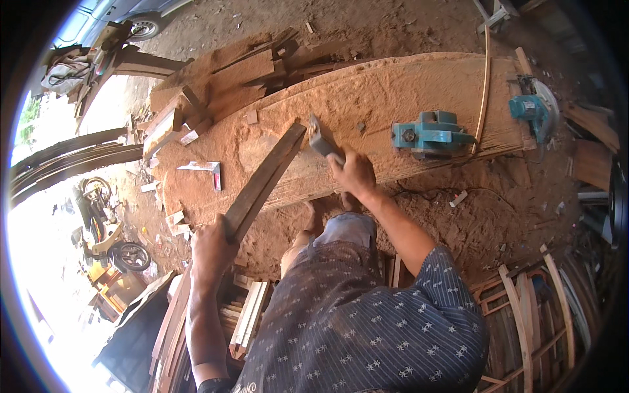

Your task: The person shapes a rectangular wooden plank using a mallet and chisel, then smooths the surface with an electric planer. The person repeatedly strikes the chisel to remove material and uses the planer to flatten the plank.

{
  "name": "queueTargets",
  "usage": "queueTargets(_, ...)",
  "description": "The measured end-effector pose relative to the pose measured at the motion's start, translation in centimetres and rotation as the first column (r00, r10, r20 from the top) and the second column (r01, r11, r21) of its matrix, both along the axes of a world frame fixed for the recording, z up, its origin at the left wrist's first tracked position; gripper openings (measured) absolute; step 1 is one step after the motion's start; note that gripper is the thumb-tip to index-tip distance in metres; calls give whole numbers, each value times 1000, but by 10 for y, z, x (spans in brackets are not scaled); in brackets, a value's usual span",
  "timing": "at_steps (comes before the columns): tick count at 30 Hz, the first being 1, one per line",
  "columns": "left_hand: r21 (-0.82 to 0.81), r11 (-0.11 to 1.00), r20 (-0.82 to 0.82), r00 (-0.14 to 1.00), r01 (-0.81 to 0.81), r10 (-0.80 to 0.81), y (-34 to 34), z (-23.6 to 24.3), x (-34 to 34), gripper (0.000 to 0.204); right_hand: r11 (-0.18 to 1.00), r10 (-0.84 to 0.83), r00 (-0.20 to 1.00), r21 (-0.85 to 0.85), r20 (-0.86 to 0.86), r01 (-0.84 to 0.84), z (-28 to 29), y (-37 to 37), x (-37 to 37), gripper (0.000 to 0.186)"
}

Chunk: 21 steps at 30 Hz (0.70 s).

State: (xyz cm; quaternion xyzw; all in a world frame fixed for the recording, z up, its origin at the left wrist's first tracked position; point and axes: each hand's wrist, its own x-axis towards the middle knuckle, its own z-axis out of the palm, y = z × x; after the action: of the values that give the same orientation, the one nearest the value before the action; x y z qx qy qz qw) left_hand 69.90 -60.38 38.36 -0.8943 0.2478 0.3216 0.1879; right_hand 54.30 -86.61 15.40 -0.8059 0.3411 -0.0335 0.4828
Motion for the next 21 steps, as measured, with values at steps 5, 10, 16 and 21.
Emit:
queueTargets(5, 1, 1000, 18, 1000, 8, -8, 1, -2, -4, 28, 926, -45, 995, -378, -88, 9, -62, -28, 14, 39)
queueTargets(10, 33, 999, 43, 999, -4, 3, -2, -3, -14, 20, 914, 134, 988, -396, 82, -92, -82, 12, 28, 29)
queueTargets(16, 21, 993, 56, 992, -118, 117, 4, -13, -32, 20, 961, 216, 899, -246, 381, -126, -43, 84, 58, 42)
queueTargets(21, -39, 997, 108, 992, -64, 68, 23, -21, -44, 22, 947, 264, 892, -276, 368, -167, -40, 89, 54, 43)
